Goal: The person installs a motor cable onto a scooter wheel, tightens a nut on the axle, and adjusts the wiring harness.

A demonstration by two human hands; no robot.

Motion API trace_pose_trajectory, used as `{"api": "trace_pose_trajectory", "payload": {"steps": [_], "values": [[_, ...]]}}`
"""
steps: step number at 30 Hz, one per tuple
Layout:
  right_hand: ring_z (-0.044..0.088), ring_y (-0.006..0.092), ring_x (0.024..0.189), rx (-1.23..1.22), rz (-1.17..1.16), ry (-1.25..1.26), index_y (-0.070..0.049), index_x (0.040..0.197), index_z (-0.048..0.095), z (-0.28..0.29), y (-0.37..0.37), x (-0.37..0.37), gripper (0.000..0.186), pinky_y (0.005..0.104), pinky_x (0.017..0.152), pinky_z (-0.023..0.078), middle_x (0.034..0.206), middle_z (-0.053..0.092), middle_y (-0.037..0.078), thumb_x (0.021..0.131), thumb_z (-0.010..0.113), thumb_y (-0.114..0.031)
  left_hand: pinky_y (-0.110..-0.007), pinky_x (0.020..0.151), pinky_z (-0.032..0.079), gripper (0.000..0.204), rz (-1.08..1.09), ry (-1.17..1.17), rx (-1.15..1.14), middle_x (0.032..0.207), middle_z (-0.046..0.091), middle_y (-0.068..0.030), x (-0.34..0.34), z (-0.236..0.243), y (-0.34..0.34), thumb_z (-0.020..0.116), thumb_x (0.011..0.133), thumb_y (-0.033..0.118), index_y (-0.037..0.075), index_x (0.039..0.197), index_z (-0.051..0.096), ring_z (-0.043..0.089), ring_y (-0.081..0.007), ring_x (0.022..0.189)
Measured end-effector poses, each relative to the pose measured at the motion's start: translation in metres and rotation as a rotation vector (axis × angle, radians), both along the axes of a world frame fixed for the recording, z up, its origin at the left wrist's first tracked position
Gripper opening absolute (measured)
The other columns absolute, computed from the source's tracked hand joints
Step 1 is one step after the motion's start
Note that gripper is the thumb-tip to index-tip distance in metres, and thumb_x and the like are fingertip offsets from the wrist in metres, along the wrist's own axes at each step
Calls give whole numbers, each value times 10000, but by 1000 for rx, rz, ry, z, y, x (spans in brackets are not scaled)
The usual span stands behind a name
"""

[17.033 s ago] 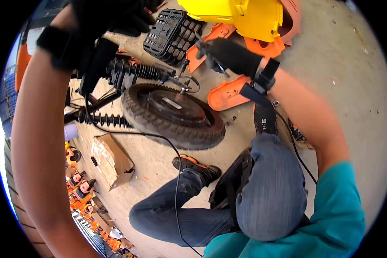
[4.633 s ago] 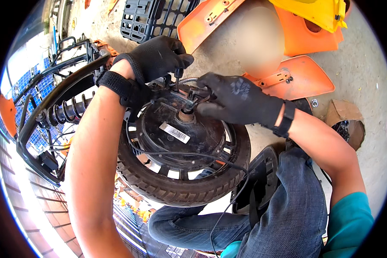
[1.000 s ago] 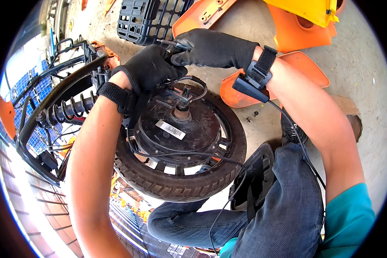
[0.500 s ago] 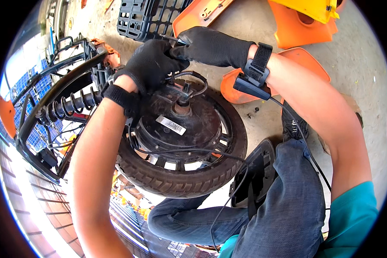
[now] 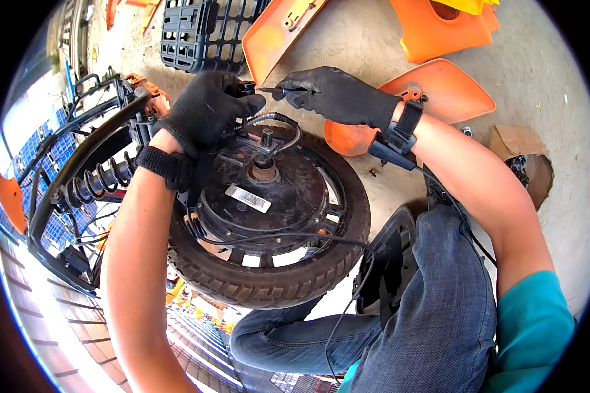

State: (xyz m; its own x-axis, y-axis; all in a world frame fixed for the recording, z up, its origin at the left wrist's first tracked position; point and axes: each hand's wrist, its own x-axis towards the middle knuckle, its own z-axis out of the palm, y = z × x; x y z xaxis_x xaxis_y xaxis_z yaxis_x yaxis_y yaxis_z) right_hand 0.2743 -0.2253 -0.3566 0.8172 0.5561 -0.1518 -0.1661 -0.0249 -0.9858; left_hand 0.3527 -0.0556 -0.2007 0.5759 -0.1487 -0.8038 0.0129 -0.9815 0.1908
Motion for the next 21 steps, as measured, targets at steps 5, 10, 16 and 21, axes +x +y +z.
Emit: {"api": "trace_pose_trajectory", "payload": {"steps": [5,10,16,21], "values": [[630,318,1020,-20,-24,-76,-123,1226,648,-7,6,2,317,406,928,481,1139,675,137,963,550,-270,-297,683,506,417,25,15,-39,825,714,-116,1,-3,5,752,846,314,-68,1001,689,601,-105,736],[635,312,993,-32,-39,-94,-128,1226,644,-10,16,7,305,410,900,490,1133,676,131,966,540,-248,-298,684,502,400,-32,27,-14,832,714,-87,3,-1,1,749,854,303,-62,1006,689,591,-94,746],[647,267,936,0,-24,-59,-105,1195,640,-8,16,10,272,383,862,497,1049,681,118,968,540,-217,-302,692,494,384,-1,31,-38,814,699,-79,3,-6,10,742,857,289,-62,1001,687,579,-101,734],[653,268,907,34,43,98,-80,1169,635,11,0,8,265,378,841,508,989,675,125,960,560,-224,-300,686,489,387,-11,27,-9,835,694,-81,3,-3,6,732,863,282,-68,1017,675,567,-98,736]]}}
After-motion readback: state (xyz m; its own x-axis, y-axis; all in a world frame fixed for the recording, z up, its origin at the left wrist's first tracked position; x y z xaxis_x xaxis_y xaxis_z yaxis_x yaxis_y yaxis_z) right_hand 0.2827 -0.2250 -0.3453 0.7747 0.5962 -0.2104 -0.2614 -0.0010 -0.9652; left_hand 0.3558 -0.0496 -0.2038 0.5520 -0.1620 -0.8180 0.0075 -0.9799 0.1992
